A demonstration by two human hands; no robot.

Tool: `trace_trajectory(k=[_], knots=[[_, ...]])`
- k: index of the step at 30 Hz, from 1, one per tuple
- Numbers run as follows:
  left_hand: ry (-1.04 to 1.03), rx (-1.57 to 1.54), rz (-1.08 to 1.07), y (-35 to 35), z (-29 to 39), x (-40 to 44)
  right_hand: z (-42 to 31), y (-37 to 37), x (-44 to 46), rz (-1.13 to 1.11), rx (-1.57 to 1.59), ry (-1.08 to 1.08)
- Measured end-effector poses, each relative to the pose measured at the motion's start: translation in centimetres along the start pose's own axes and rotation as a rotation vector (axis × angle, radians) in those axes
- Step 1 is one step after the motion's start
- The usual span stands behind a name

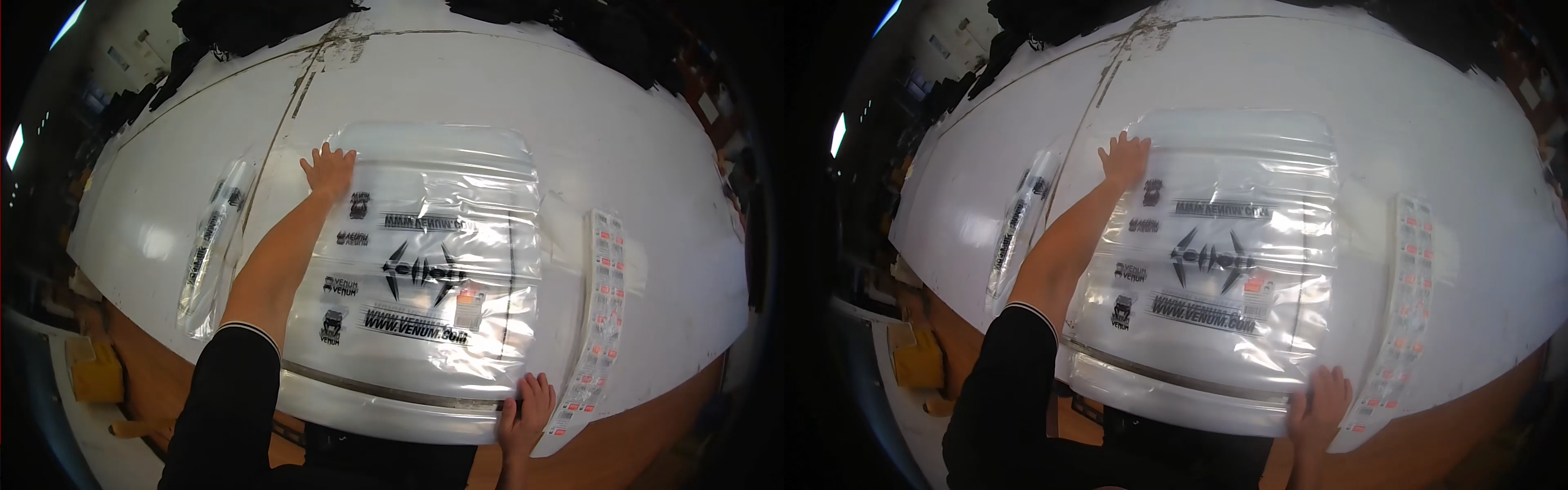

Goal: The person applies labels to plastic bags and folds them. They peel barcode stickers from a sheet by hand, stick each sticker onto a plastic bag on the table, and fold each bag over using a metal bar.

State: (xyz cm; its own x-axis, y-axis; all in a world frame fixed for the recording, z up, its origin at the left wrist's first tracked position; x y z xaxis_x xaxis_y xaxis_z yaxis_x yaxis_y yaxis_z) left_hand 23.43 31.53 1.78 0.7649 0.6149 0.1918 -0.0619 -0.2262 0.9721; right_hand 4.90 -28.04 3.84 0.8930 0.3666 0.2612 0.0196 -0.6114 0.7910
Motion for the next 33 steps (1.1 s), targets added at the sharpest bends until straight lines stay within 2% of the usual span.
trace_trajectory(k=[3,6,9,12,18,21,25,27,31,33], knots=[[0.084,-0.112,-0.084,-0.2,0.2,-0.3,-0.2,0.1,0.3,-0.012,0.007,-0.018],[0.083,-0.214,0.000,0.4,0.5,-0.2,-0.2,0.0,0.2,-0.017,-0.007,-0.030],[0.165,-0.355,-0.038,1.0,0.3,0.2,-0.1,0.0,0.2,-0.008,0.001,-0.019],[0.116,-0.453,-0.003,0.8,0.4,1.1,-0.2,0.0,0.3,-0.005,-0.005,-0.015],[0.165,-0.632,0.088,3.6,1.0,2.0,-0.4,0.1,0.4,0.001,-0.014,-0.015],[0.171,-0.817,-0.070,3.3,1.0,3.8,-0.7,0.4,0.6,0.006,0.024,-0.028],[0.078,-0.927,-0.042,4.9,1.7,3.4,-0.9,0.4,0.5,0.022,0.003,-0.004],[0.074,-1.003,-0.025,5.2,1.3,2.7,-1.1,0.5,0.6,0.024,0.000,0.010],[-0.096,-1.046,0.062,8.7,2.1,-2.5,-1.1,0.3,0.5,0.037,0.000,0.003],[-0.006,-1.059,-0.067,10.4,2.1,-6.8,-1.1,0.5,0.1,0.068,-0.012,0.028]])
Point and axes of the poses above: each hand's wrist, its own x-axis towards the middle knuckle, its own y-axis out of the back of the hand, z = x × y, the point moved 9 cm from there along x, towards the middle knuckle, and after that the axes turned 6 degrees about x, right-handed, at the moved point
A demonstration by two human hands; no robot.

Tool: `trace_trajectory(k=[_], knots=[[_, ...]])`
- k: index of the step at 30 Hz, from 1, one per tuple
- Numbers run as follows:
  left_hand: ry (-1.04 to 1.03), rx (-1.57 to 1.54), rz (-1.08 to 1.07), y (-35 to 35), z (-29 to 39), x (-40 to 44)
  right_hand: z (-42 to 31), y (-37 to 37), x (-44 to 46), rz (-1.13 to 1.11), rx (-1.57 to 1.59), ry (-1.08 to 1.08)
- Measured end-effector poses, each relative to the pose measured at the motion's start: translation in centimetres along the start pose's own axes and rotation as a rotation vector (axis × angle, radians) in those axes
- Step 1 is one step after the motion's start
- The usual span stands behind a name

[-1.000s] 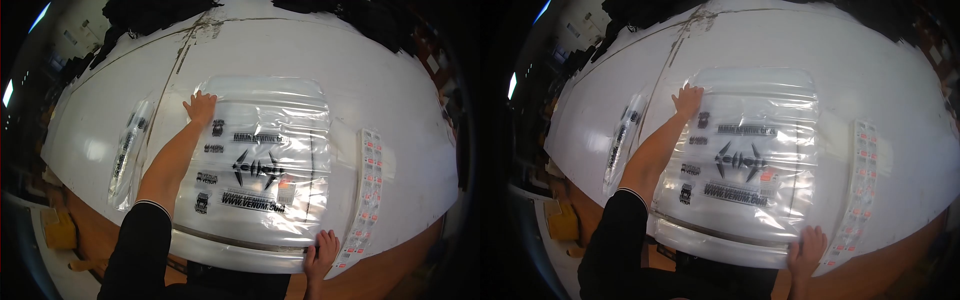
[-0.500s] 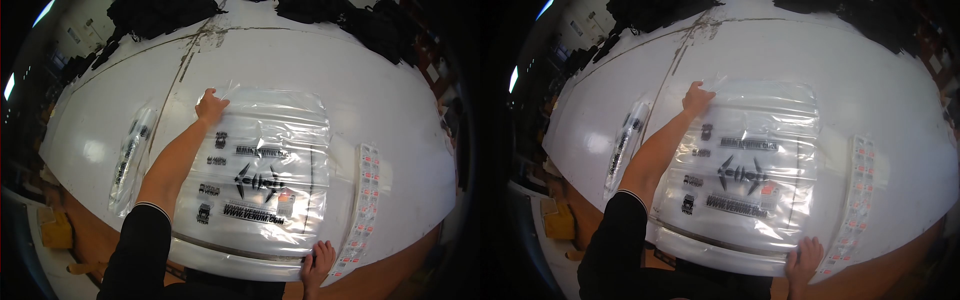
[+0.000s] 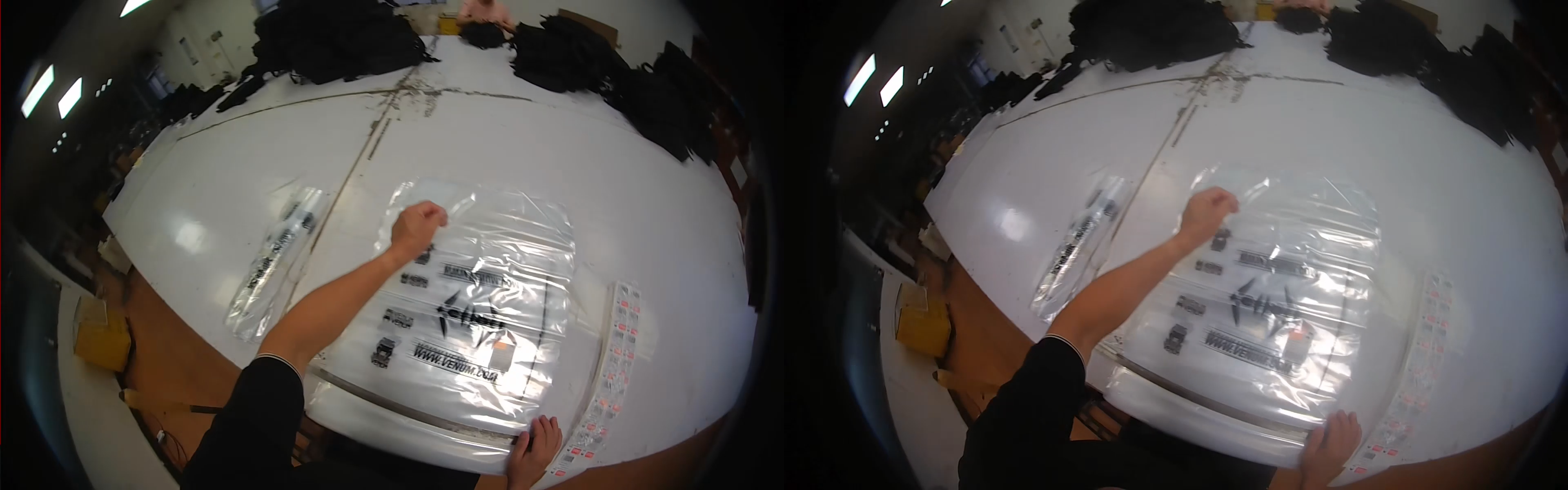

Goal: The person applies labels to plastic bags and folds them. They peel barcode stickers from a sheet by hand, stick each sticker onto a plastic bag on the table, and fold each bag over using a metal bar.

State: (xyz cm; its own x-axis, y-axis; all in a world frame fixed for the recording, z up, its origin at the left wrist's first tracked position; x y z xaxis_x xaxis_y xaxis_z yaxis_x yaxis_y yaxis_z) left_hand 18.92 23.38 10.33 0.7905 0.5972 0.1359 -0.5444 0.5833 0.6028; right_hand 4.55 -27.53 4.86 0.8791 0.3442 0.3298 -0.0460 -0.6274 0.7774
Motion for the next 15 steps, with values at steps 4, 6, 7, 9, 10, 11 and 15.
trace_trajectory(k=[4,6,7,9,10,11,15], knots=[[-0.048,-0.069,-0.005,2.1,2.5,-9.5,-1.2,1.0,0.5,0.015,-0.022,0.096],[-0.109,-0.047,0.040,3.5,3.0,-13.9,-1.6,1.2,0.3,0.026,-0.035,0.111],[-0.155,-0.083,0.036,3.7,2.7,-15.9,-1.7,1.4,0.2,0.039,-0.030,0.125],[-0.266,0.019,0.117,4.8,3.2,-20.4,-1.8,1.4,0.1,0.058,-0.024,0.147],[-0.396,0.047,0.259,5.2,3.2,-22.7,-1.8,1.5,0.1,0.071,-0.009,0.161],[-0.314,0.029,0.225,5.5,2.9,-24.8,-1.8,1.5,0.0,0.082,0.003,0.174],[-0.351,0.123,0.310,5.4,1.1,-31.6,-2.9,1.9,0.2,0.104,0.042,0.252]])
Point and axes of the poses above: each hand's wrist, its own x-axis towards the middle knuckle, its own y-axis out of the back of the hand, z = x × y, the point moved 9 cm from there along x, towards the middle knuckle, and after that the axes turned 6 degrees about x, right-handed, at the moved point
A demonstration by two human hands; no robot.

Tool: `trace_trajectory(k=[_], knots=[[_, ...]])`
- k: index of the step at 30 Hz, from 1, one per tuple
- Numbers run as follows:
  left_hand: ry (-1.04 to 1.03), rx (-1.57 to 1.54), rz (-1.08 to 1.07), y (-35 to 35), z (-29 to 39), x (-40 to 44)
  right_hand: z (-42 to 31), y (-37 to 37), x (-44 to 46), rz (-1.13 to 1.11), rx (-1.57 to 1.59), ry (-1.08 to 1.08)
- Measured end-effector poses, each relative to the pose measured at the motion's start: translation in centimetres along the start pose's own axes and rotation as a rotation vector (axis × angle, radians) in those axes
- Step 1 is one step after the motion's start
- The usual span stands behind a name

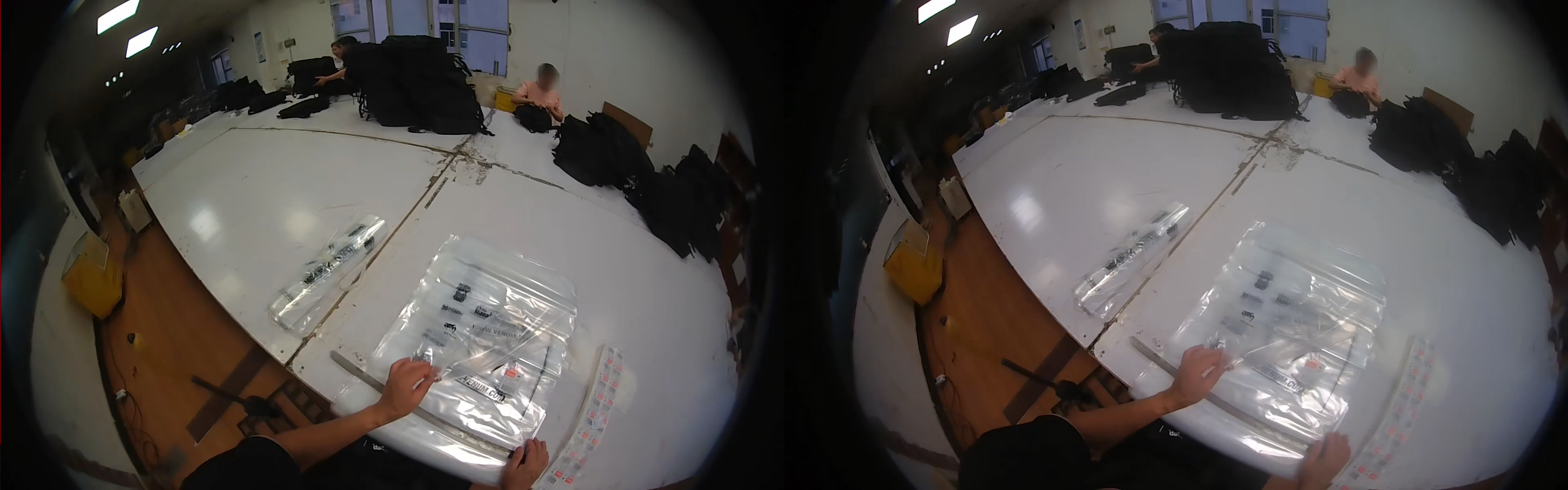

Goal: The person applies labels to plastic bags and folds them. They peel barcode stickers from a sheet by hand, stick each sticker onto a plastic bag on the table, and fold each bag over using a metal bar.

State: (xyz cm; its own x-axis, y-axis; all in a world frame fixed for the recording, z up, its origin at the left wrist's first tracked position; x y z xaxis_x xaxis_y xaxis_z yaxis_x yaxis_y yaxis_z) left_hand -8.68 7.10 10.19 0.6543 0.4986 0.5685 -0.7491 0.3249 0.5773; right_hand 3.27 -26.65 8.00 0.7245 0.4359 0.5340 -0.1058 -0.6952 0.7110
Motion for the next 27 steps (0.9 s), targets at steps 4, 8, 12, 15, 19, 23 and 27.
trace_trajectory(k=[4,8,12,15,19,23,27], knots=[[0.054,0.042,0.011,1.1,-0.8,-4.0,1.5,-1.3,-0.5,-0.084,-0.017,0.034],[0.054,0.062,-0.032,2.5,-0.8,-5.9,2.0,-2.0,-1.5,-0.035,-0.001,-0.060],[0.007,0.026,-0.091,2.6,-0.6,-7.3,1.6,-0.9,-1.6,-0.023,0.000,-0.178],[-0.015,0.017,-0.169,2.3,0.0,-8.3,2.1,-1.3,-1.9,-0.017,-0.023,-0.185],[-0.036,-0.027,-0.196,2.9,1.6,-8.7,2.9,-2.0,-2.4,-0.014,-0.008,-0.186],[0.041,0.018,-0.190,2.3,0.6,-9.1,3.4,-2.2,-2.5,-0.038,0.000,-0.168],[-0.110,0.115,-0.202,1.5,0.6,-9.4,6.9,-3.2,-2.7,-0.208,0.236,-0.305]])
Point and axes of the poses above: each hand's wrist, its own x-axis towards the middle knuckle, its own y-axis out of the back of the hand, z = x × y, the point moved 9 cm from there along x, towards the middle knuckle, and after that the axes turned 6 degrees about x, right-handed, at the moved point
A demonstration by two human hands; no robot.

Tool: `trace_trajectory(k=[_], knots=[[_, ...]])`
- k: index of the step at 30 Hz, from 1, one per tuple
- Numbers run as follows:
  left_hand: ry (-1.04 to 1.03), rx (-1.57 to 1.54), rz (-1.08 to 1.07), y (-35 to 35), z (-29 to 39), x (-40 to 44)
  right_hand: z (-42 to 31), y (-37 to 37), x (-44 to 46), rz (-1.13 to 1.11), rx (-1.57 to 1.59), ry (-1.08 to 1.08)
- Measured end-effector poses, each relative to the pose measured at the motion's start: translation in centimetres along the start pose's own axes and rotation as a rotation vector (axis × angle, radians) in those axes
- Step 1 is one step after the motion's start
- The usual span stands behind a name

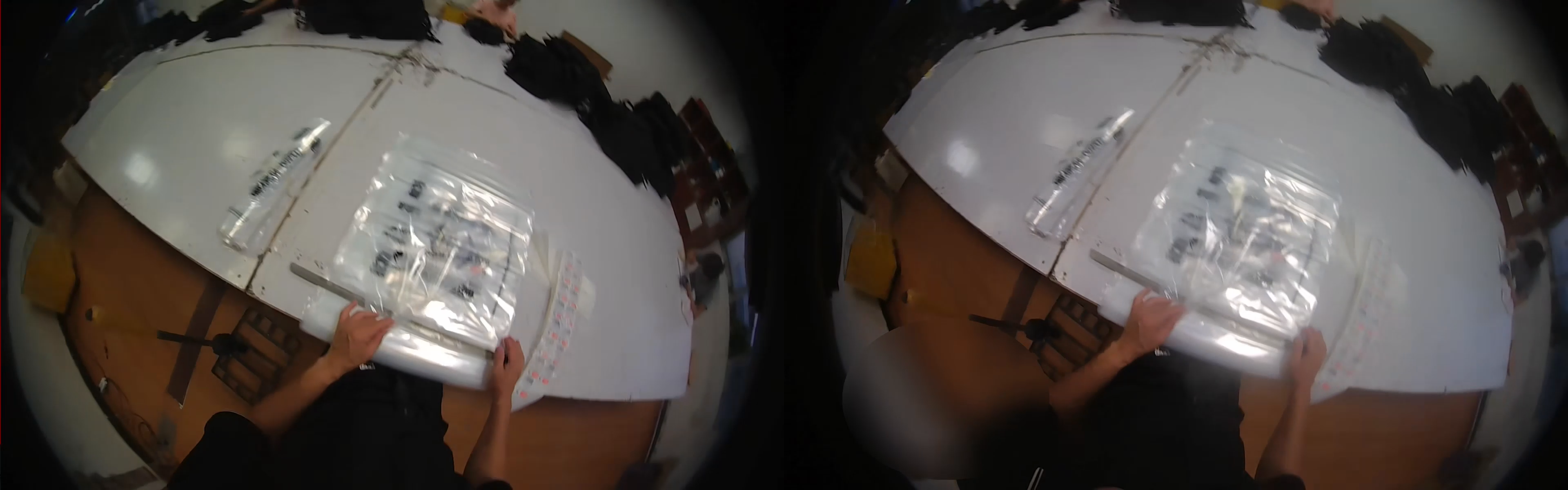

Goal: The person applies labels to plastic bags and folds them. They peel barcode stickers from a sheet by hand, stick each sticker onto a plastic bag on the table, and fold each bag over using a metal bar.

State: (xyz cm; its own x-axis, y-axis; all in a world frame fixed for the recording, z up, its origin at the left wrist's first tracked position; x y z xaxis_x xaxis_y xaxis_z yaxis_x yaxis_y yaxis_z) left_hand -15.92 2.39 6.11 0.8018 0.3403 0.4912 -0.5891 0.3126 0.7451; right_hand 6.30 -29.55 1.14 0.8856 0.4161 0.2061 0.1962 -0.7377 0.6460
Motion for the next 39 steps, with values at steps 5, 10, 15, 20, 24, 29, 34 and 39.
trace_trajectory(k=[5,10,15,20,24,29,34,39], knots=[[-0.057,-0.107,-0.148,1.3,1.1,0.5,-6.4,1.9,0.7,0.177,-0.061,0.117],[-0.180,-0.065,-0.228,1.8,2.9,0.1,-13.9,-1.6,4.3,0.136,-0.010,0.291],[-0.315,-0.029,-0.335,1.9,4.1,-0.8,-20.1,-4.7,9.7,0.049,-0.207,0.525],[-0.326,0.004,-0.368,1.8,3.3,-2.0,-21.4,-12.1,13.1,-0.303,-0.617,0.822],[-0.310,0.004,-0.366,2.6,2.7,-1.7,-20.5,-13.7,14.9,-0.330,-0.620,0.891],[-0.281,-0.022,-0.329,2.5,2.1,-2.2,-20.8,-12.6,16.9,-0.301,-0.611,0.874],[-0.292,-0.052,-0.335,2.4,2.0,-2.0,-21.9,-12.5,17.4,-0.242,-0.574,0.919],[-0.296,-0.069,-0.319,2.2,2.5,-1.9,-23.5,-15.3,16.3,-0.285,-0.589,1.119]])
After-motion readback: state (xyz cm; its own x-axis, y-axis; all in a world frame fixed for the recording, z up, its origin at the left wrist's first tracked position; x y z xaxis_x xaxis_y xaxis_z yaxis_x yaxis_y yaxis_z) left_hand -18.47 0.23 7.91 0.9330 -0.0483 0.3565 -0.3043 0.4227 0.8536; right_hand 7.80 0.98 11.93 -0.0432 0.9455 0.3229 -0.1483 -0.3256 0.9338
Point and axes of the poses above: each hand's wrist, its own x-axis towards the middle knuckle, its own y-axis out of the back of the hand, z = x × y, the point moved 9 cm from there along x, towards the middle knuckle, and after that the axes turned 6 degrees about x, right-handed, at the moved point
